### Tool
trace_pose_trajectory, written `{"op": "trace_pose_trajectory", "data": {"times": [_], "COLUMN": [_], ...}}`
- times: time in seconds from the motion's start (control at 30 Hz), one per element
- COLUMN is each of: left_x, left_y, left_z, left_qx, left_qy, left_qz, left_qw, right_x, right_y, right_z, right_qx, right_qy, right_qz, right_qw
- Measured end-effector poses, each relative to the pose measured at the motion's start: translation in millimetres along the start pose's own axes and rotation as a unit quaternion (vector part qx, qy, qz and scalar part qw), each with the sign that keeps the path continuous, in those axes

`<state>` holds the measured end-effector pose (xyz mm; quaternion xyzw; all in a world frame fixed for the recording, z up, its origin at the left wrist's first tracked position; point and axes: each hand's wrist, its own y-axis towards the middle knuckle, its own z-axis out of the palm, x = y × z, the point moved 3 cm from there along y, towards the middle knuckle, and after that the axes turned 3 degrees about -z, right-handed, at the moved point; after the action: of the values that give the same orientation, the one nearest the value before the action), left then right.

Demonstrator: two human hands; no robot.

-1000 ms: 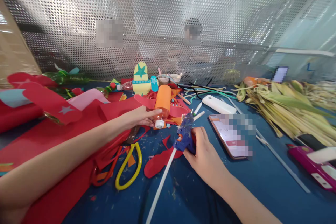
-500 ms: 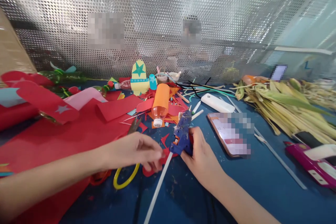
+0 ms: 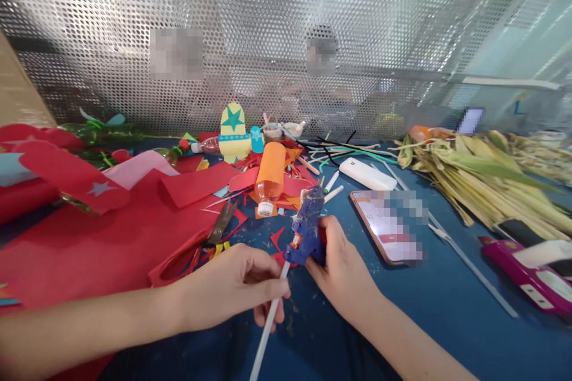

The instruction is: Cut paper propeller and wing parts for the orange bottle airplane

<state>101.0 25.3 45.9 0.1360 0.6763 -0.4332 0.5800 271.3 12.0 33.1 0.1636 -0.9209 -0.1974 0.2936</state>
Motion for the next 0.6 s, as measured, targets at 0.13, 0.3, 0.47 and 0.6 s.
{"op": "trace_pose_trajectory", "data": {"times": [0.13, 0.3, 0.47, 0.6], "left_x": [-3.0, -3.5, -13.9, -21.4], "left_y": [-1.1, -1.6, 3.5, 11.4], "left_z": [0.5, 1.1, -31.3, -80.3], "left_qx": [0.007, 0.01, 0.0, -0.13], "left_qy": [0.006, 0.004, 0.099, 0.042], "left_qz": [0.0, 0.002, 0.006, -0.032], "left_qw": [1.0, 1.0, 0.995, 0.99], "right_x": [0.2, 1.1, -0.6, -8.0], "right_y": [-0.5, -2.3, -0.9, 4.4], "right_z": [-1.1, 1.2, -0.6, -3.8], "right_qx": [-0.004, -0.001, -0.026, -0.063], "right_qy": [-0.001, 0.027, 0.031, 0.018], "right_qz": [-0.009, -0.007, 0.007, 0.046], "right_qw": [1.0, 1.0, 0.999, 0.997]}}
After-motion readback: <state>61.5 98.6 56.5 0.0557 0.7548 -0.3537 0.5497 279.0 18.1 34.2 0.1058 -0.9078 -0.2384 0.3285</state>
